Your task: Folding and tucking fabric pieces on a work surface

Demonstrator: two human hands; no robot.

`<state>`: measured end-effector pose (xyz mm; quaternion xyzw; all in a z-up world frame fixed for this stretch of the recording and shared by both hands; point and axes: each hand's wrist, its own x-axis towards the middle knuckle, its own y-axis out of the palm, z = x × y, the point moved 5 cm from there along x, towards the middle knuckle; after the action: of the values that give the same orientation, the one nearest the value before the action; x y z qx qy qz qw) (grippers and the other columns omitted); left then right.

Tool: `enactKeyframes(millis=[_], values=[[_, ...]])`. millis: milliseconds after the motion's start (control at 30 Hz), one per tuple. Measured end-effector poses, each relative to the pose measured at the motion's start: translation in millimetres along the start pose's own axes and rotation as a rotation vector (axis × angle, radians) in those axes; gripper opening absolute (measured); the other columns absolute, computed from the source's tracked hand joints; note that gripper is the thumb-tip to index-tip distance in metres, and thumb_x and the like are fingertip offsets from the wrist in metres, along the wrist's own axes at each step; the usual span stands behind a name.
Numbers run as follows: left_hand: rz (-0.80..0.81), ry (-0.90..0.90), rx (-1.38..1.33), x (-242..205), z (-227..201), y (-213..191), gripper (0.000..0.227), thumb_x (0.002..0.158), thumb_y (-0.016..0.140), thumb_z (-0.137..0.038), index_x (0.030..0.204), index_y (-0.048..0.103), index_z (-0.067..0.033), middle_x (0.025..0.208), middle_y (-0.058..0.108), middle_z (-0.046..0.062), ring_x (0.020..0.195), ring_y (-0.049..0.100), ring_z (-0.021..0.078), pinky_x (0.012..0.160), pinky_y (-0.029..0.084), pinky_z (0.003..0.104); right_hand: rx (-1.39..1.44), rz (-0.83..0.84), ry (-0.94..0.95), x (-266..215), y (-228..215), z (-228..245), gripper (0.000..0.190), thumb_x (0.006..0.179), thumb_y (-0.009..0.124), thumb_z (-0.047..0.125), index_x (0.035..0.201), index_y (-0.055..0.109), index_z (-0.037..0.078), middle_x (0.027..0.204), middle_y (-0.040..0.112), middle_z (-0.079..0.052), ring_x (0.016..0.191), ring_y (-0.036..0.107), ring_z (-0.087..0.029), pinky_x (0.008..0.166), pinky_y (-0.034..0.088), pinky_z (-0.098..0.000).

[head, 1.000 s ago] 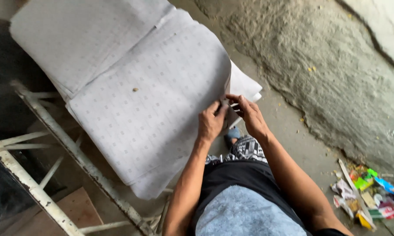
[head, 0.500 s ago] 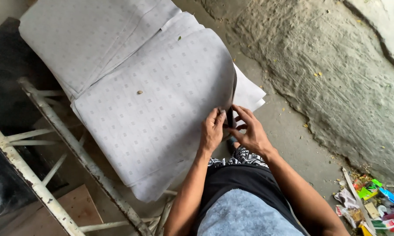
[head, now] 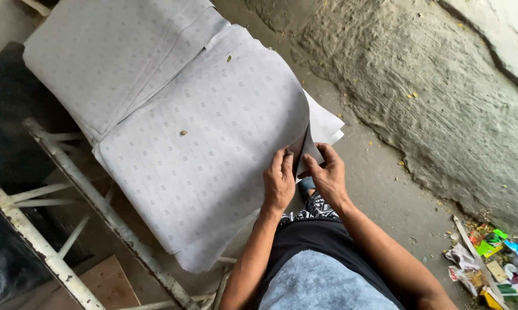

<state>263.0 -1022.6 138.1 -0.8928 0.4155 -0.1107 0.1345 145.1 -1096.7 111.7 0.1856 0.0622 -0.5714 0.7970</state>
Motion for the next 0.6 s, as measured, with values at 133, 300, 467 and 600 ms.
enactKeyframes(millis=[133,300,467,600], values=[[0.097,-0.081,-0.144,-2.0,-14.4,-2.4,0.038,0.101,0.063,-0.025,0.133,0.061,-0.0043,0.110,0.073,0.026,0.102,0.072,0.0410,0.084,0.060,0.049,-0.001,0.033,0.030,-7.4,9.4,15.6,0.030,0.096,0.066,-0.002,0.126,0.063,-0.005,0.102,0.066,-0.019,0.068,0.070,-0.025,0.059,0.065,-0.0422],[0.107,-0.141,-0.036,-5.4,6.3,1.9,0.032,0.101,0.062,-0.027,0.127,0.065,-0.0073,0.102,0.074,0.026,0.096,0.072,0.0411,0.075,0.061,0.051,0.023,0.071,0.030,-5.2,8.6,-2.8,0.034,0.095,0.065,-0.003,0.129,0.063,-0.006,0.107,0.068,-0.021,0.077,0.070,-0.023,0.066,0.065,-0.0429],[0.024,-0.171,0.030,-6.1,34.3,-3.8,0.028,0.107,0.053,-0.030,0.118,0.069,-0.0099,0.096,0.075,0.023,0.094,0.074,0.0372,0.070,0.062,0.046,0.075,0.100,0.017,-5.8,8.7,-7.8,0.033,0.096,0.066,-0.002,0.128,0.064,-0.007,0.100,0.069,-0.022,0.076,0.070,-0.025,0.065,0.066,-0.0476],[0.152,-0.233,-0.060,-1.2,-0.9,-16.3,0.038,0.100,0.064,-0.034,0.128,0.062,-0.0082,0.101,0.074,0.026,0.095,0.073,0.0404,0.075,0.062,0.051,0.016,0.201,0.055,-4.7,14.8,-19.1,0.038,0.104,0.055,0.015,0.138,0.061,-0.001,0.107,0.070,-0.021,0.088,0.068,-0.025,0.074,0.064,-0.0464]])
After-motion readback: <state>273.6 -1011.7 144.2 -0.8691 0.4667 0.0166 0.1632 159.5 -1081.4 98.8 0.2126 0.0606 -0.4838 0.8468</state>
